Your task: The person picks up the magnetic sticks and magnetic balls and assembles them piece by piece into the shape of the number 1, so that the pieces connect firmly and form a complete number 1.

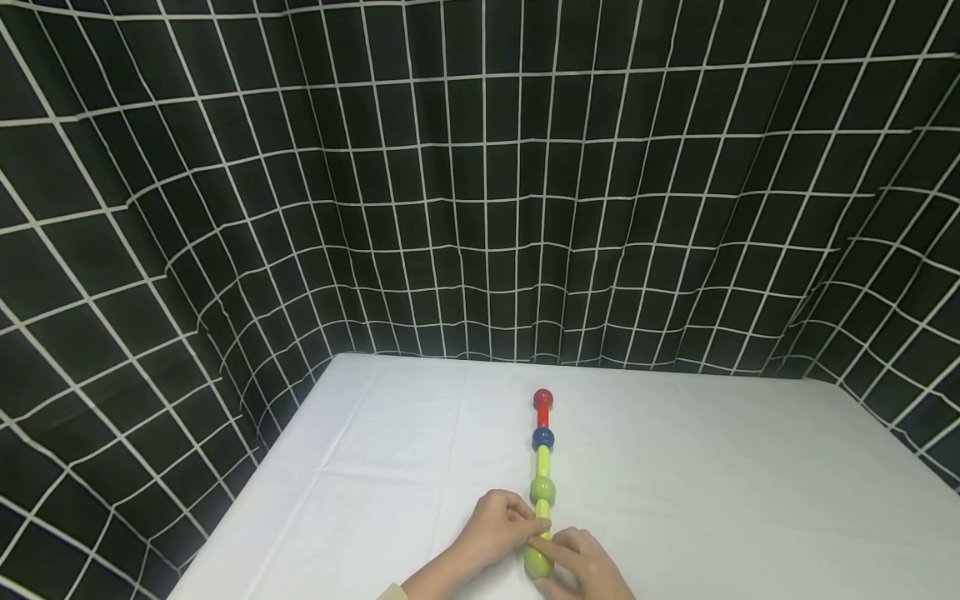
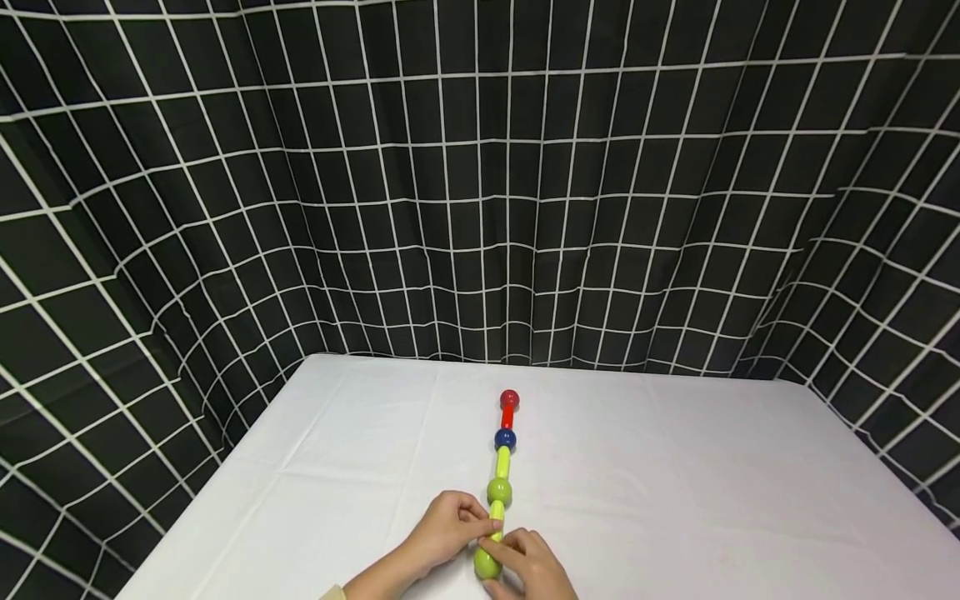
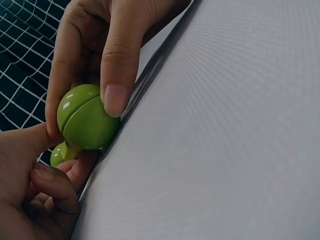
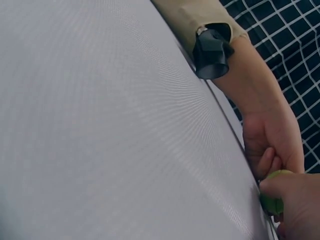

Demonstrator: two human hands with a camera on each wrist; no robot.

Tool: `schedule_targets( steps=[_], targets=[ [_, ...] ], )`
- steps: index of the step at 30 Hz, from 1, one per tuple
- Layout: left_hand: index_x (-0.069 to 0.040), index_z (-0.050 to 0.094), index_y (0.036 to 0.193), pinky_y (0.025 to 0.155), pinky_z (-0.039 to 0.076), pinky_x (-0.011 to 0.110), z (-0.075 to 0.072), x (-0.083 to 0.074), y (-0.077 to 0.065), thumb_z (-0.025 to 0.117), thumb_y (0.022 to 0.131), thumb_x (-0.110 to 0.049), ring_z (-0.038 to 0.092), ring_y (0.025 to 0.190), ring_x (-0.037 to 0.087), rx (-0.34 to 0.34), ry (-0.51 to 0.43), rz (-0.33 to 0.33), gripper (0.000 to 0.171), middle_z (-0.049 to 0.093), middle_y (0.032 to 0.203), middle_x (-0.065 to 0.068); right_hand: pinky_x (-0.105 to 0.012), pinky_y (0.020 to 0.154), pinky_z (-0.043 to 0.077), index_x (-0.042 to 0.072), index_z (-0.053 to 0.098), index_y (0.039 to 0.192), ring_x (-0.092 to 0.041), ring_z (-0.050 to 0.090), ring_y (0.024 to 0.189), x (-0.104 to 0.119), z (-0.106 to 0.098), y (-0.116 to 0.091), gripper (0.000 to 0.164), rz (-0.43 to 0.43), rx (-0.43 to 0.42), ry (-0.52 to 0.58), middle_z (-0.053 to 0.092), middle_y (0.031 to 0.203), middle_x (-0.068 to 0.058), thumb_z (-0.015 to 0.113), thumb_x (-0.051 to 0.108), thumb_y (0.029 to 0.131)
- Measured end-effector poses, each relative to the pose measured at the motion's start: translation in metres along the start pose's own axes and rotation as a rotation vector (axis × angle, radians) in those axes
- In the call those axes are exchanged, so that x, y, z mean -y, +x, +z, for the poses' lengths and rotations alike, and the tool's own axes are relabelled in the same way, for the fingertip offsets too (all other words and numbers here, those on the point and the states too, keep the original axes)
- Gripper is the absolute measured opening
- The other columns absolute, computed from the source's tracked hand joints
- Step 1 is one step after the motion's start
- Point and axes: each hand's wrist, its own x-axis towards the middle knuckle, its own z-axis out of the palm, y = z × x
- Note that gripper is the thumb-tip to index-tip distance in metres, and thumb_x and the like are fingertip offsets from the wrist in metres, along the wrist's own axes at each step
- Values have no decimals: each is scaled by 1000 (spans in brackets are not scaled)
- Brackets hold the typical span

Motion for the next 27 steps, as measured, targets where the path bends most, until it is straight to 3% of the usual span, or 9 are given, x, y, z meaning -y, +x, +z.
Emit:
schedule_targets(
  steps=[5, 9, 12, 15, 17, 19, 22, 24, 27],
  targets=[
    [-8, 67, 75, 50, 43, 18, 2, -1, 0, 72, 77, -36, 54, 54, 6, 2, -5, 8, 29, 63, 58, -4, -16, 61, 38, 17, 68, 113, 5, 35, 76, -6, 4, -1, 36, -161, -175, -47, 50, 89, 13, 72, 29, 79],
    [-8, 68, 74, 48, 40, 17, 2, -1, 0, 69, 78, -39, 51, 52, 6, 3, -5, 8, 31, 62, 56, -4, -16, 60, 39, 17, 67, 115, 5, 36, 78, -9, 5, -4, 40, -212, -249, -56, 50, 91, 13, 72, 35, 79],
    [-9, 67, 76, 51, 41, 19, -2, -2, -1, 66, 82, -41, 52, 54, 6, 8, -2, 1, 33, 63, 58, -4, -18, 63, 44, 17, 66, 114, 2, 44, 80, -9, 3, -6, 47, -206, -324, -94, 53, 93, 14, 76, 39, 73],
    [-8, 67, 83, 53, 44, 22, -19, -4, -2, 62, 85, -41, 54, 57, 7, -17, 47, 11, 34, 66, 65, -3, -27, 73, 51, 17, 65, 116, -7, 54, 91, -4, -10, -7, 56, -96, -328, -110, 58, 101, 12, 80, 40, 67],
    [-6, 67, 91, 54, 46, 23, -38, -7, -6, 62, 86, -40, 56, 60, 8, -70, 147, 53, 34, 67, 74, -2, -37, 82, 52, 18, 61, 121, -14, 56, 102, -2, -26, -8, 62, 10, -295, -111, 60, 113, 7, 80, 40, 66],
    [-8, 65, 99, 60, 47, 26, -60, -12, -10, 63, 85, -40, 57, 67, 9, -156, 302, 134, 36, 68, 82, -1, -48, 89, 47, 17, 54, 129, -24, 53, 113, -9, -45, -7, 70, 50, -288, -119, 56, 127, -2, 80, 38, 67],
    [-9, 63, 109, 85, 46, 37, -94, -20, -17, 68, 81, -41, 61, 88, 17, -310, 594, 318, 43, 68, 98, 3, -58, 103, 31, 16, 40, 140, -36, 40, 127, -34, -73, -4, 84, -23, -366, -199, 41, 142, -15, 79, 37, 69],
    [-10, 63, 113, 102, 34, 48, -115, -23, -18, 70, 78, -45, 55, 110, 25, -380, 795, 444, 50, 65, 113, 7, -59, 111, 12, 15, 30, 145, -40, 24, 137, -56, -91, 0, 91, -98, -396, -302, 28, 149, -20, 76, 42, 71],
    [-13, 59, 124, 108, 13, 63, -143, -21, -16, 68, 72, -59, 34, 134, 36, -357, 1085, 541, 70, 49, 138, 13, -47, 113, -13, 17, 20, 149, -33, -2, 145, -86, -113, 8, 99, -147, -355, -458, 9, 156, -18, 71, 54, 72]
  ],
)
